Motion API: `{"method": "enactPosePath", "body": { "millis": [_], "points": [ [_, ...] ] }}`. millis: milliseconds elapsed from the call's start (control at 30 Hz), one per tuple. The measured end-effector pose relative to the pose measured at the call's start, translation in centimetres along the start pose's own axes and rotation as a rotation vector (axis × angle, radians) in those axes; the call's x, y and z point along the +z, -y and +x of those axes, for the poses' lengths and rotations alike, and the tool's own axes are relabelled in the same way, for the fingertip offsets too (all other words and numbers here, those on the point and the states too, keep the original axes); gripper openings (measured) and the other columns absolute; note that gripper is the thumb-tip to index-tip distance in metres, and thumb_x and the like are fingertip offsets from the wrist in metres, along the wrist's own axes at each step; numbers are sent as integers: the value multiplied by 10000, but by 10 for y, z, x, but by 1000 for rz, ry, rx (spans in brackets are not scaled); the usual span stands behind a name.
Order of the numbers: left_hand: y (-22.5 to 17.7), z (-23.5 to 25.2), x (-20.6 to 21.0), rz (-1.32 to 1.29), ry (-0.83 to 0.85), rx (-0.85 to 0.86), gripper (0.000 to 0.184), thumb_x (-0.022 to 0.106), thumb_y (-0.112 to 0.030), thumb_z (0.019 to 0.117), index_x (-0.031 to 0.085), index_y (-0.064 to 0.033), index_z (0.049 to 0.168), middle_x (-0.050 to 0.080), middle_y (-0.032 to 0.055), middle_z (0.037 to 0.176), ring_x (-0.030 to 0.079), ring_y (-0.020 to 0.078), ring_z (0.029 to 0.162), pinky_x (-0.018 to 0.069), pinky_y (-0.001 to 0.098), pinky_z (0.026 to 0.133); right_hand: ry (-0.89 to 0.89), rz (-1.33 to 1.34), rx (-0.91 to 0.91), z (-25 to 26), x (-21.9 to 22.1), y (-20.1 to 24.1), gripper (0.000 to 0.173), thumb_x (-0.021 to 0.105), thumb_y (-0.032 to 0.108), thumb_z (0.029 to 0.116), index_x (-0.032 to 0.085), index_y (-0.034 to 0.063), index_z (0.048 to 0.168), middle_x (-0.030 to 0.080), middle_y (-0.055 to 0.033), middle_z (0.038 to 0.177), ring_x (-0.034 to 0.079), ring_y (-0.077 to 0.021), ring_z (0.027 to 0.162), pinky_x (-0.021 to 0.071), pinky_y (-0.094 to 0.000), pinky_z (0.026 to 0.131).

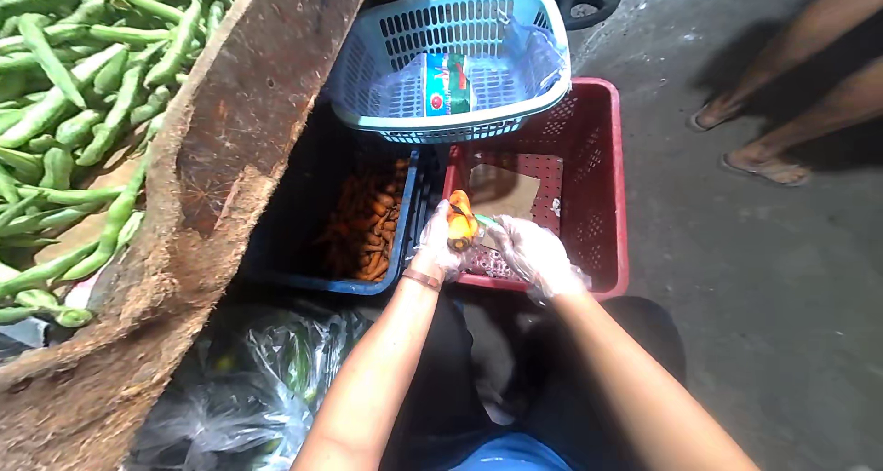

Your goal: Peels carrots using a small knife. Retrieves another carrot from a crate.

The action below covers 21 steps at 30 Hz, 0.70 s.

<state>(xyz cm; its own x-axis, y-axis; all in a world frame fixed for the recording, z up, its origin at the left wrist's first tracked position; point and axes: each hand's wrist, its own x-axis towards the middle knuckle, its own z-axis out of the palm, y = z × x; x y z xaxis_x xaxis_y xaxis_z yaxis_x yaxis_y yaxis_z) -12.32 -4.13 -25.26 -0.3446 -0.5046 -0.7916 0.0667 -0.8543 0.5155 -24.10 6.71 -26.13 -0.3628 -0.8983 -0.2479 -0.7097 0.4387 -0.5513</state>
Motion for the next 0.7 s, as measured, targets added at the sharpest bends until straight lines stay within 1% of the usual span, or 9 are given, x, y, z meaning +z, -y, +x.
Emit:
{"method": "enactPosePath", "body": {
  "millis": [67, 133, 233, 300, 367, 433, 500, 600, 700],
  "points": [
    [2, 0, -3, 10, 82, -47, 467, 331, -547, 1069, 548, -134, 1089, 588, 55, 756, 598, 147, 587, 506, 273, 485, 8, -59, 72, 12, 2, -9, 419, 416, 424, 1101, 645, 165, 1337, 708, -175, 1167, 685, -386, 1074, 514, -612, 882],
    [3, -4, -4, 11, 156, -86, 488, 310, -537, 1077, 545, -110, 1072, 581, 60, 715, 601, 144, 553, 516, 260, 469, 126, -121, 249, 27, -2, -27, 460, 376, 444, 1107, 609, 149, 1370, 682, -216, 1245, 653, -435, 1156, 496, -651, 931],
    [3, -6, -7, 17, 152, -60, 476, 322, -536, 1076, 538, -112, 1052, 574, 60, 714, 595, 143, 552, 512, 260, 469, 302, -139, 497, 32, -7, -56, 441, 409, 393, 1101, 604, 108, 1374, 643, -231, 1329, 604, -438, 1249, 457, -670, 987],
    [0, -3, -8, 26, 133, -35, 489, 334, -564, 1066, 544, -123, 1066, 576, 58, 727, 597, 146, 561, 515, 267, 474, 304, -103, 533, 27, -15, -69, 445, 422, 393, 1097, 604, 92, 1369, 641, -237, 1324, 601, -431, 1253, 452, -667, 996],
    [-2, -2, -7, 40, 124, -30, 492, 355, -585, 1055, 547, -133, 1093, 587, 61, 754, 608, 153, 579, 527, 279, 487, 210, 13, 433, 13, -24, -69, 460, 386, 386, 1114, 593, 61, 1364, 659, -257, 1258, 623, -433, 1205, 459, -653, 988],
    [-2, -3, -5, 47, 158, -34, 481, 350, -579, 1055, 548, -142, 1093, 596, 54, 764, 614, 150, 594, 528, 274, 499, 44, 246, 289, -7, -30, -60, 434, 360, 333, 1130, 580, 49, 1374, 678, -244, 1114, 656, -391, 1049, 485, -597, 923],
    [0, -4, -5, 31, 226, -37, 470, 348, -552, 1064, 557, -133, 1095, 616, 58, 785, 632, 150, 611, 541, 271, 510, -80, 449, 176, -19, -22, -56, 402, 349, 316, 1126, 549, 97, 1396, 625, -107, 924, 608, -220, 797, 517, -453, 749],
    [4, -3, -5, 5, 331, -24, 465, 337, -518, 1079, 575, -118, 1081, 624, 60, 788, 636, 147, 618, 552, 268, 528, -154, 418, 36, -37, -12, -38, 422, 398, 288, 1093, 547, 67, 1420, 684, -140, 1028, 669, -246, 893, 546, -495, 824],
    [4, -5, -3, 11, 344, -17, 466, 332, -523, 1078, 582, -130, 1063, 623, 56, 750, 637, 142, 593, 552, 262, 514, -271, 142, -100, -42, 7, -26, 498, 394, 406, 1077, 673, 43, 1272, 730, -169, 1053, 719, -329, 955, 561, -546, 833]
  ]
}}
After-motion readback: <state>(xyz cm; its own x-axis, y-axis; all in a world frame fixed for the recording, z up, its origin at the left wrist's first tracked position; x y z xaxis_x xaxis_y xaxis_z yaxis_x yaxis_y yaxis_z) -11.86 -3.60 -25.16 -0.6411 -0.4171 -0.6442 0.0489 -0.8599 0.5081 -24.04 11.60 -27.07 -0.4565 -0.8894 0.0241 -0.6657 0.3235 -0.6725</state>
